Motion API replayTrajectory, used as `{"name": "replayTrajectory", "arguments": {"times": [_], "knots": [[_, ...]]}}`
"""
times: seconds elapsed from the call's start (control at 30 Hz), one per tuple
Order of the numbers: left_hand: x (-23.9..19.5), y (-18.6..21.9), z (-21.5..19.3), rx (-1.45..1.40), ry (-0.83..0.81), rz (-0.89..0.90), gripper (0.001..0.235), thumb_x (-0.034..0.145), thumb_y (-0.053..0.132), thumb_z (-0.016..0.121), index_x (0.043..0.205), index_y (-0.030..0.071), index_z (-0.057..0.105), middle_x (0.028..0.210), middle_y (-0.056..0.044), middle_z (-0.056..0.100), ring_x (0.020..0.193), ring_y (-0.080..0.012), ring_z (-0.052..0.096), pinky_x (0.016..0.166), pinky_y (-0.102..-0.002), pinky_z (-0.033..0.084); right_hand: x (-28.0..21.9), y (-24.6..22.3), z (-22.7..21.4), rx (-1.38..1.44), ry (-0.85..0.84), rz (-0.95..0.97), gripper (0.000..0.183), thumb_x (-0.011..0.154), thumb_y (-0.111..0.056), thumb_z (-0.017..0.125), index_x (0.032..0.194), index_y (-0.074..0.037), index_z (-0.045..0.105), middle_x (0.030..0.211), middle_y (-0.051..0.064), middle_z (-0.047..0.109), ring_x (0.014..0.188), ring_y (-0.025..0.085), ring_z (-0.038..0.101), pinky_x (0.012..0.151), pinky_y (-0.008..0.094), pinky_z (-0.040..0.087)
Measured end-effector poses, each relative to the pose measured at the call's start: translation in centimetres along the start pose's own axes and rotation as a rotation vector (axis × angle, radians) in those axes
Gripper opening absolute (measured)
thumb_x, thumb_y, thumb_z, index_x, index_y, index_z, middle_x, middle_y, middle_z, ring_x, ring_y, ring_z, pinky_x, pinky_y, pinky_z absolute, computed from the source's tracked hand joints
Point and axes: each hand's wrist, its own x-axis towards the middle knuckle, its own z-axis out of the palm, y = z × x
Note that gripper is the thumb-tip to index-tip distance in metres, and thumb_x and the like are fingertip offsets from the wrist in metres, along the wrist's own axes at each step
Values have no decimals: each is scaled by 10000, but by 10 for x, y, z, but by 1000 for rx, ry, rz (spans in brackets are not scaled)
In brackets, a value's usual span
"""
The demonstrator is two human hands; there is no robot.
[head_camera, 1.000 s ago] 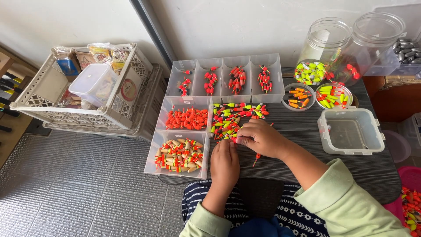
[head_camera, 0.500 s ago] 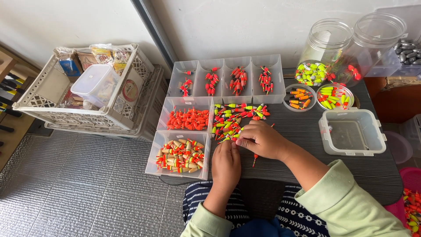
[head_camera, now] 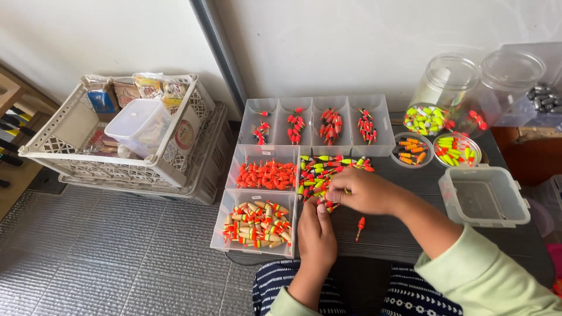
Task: The person sits on the floor and assembles small fishing buoys by hand. They pick up yellow buoy bodies and red tips from a pink basket and the table, then fit the tips onto the bodies. The assembled buoys are placed into clear plastic containers on the table.
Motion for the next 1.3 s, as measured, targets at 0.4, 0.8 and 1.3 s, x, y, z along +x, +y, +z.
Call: {"name": "replayTrajectory", "arguments": {"times": [0.4, 0.8, 1.3], "knots": [[1, 2, -8, 123, -187, 124, 160, 937, 273, 630, 939, 115, 607, 729, -37, 562, 755, -273, 578, 634, -415, 443, 152, -68, -47, -167, 130, 728, 424, 965, -578, 418, 1140, -261, 640, 982, -21, 720, 952, 248, 661, 774, 465, 427], [-3, 3, -9, 414, -388, 326, 336, 746, 410, 785, 931, 179, 626, 869, -6, 607, 925, -272, 586, 823, -419, 438, -88, -36, 23, -157, 352, 747, 268, 913, -302, 651, 1127, -156, 716, 860, 110, 732, 846, 305, 706, 752, 421, 559], [-3, -23, 10, 488, -276, 404, 234, 915, 439, 630, 924, 214, 695, 860, -57, 686, 918, -317, 667, 798, -450, 521, -140, -20, 89, -531, 559, 309, 291, 849, -230, 730, 1125, -145, 693, 914, 44, 643, 861, 261, 678, 750, 388, 571]]}}
